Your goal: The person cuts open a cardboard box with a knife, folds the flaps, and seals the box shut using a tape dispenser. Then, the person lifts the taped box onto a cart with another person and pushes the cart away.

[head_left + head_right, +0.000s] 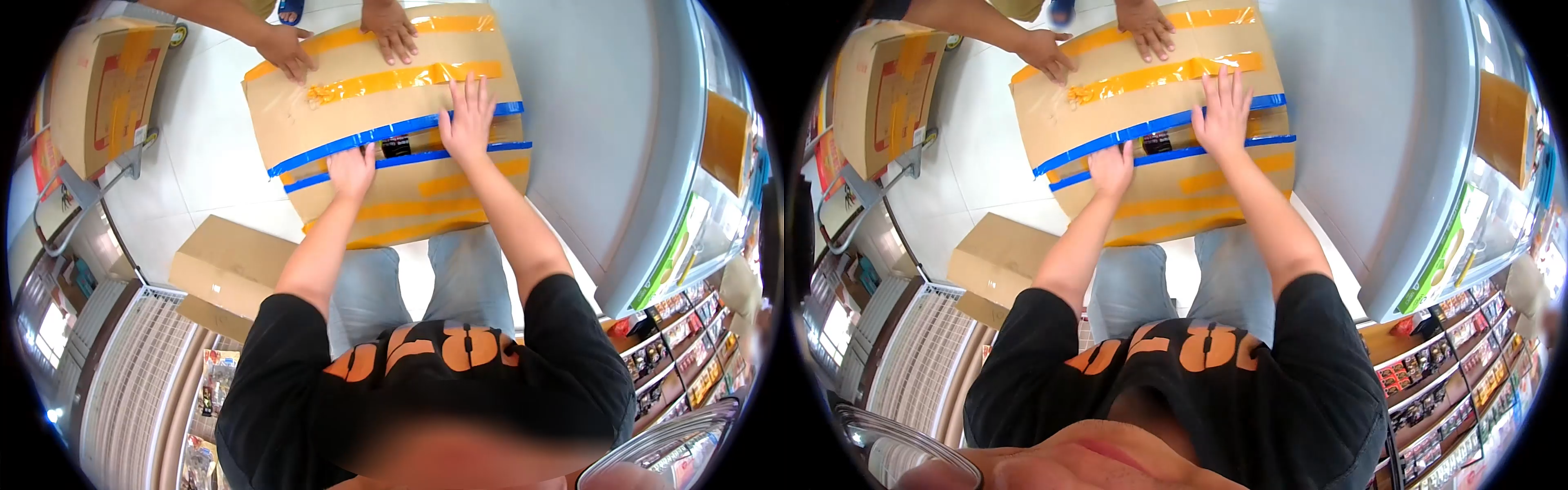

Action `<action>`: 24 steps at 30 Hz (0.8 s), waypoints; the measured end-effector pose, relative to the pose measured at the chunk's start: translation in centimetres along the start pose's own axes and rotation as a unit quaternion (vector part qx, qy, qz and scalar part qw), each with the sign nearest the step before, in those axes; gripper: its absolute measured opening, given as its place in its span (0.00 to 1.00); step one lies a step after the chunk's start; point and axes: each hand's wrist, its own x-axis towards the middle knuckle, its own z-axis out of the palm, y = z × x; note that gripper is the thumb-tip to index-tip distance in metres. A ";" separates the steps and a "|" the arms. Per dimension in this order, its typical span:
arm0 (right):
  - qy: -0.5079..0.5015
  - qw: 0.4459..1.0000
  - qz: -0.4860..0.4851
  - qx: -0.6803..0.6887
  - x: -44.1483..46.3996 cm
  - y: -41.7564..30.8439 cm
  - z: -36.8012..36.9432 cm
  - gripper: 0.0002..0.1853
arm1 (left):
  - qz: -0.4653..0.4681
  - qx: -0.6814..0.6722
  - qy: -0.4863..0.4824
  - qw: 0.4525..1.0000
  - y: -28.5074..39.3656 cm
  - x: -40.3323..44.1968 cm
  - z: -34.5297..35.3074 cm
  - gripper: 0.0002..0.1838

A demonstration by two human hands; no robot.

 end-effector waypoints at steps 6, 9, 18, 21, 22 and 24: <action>-0.166 0.985 0.020 -0.044 1.7 1.8 5.8 0.53 | 0.286 -0.124 -0.015 0.950 0.4 -4.9 -4.9 0.19; -0.191 0.981 0.015 -0.012 2.0 2.4 3.9 0.53 | 0.207 0.001 0.071 0.976 2.9 -0.7 -4.2 0.33; -0.294 0.949 0.002 0.112 -0.7 -1.3 1.1 0.46 | 0.133 0.034 0.140 0.981 -1.3 1.8 2.9 0.40; -0.249 0.968 -0.020 0.035 -2.3 -0.5 4.7 0.51 | 0.100 0.125 0.136 0.978 0.2 2.1 3.8 0.38; -0.232 0.972 -0.026 0.015 -2.5 -0.6 4.9 0.52 | 0.095 0.124 0.128 0.979 0.3 1.7 3.3 0.37; -0.255 0.966 -0.016 0.039 -1.9 -0.7 4.3 0.53 | 0.102 0.124 0.147 0.976 0.5 2.1 3.3 0.36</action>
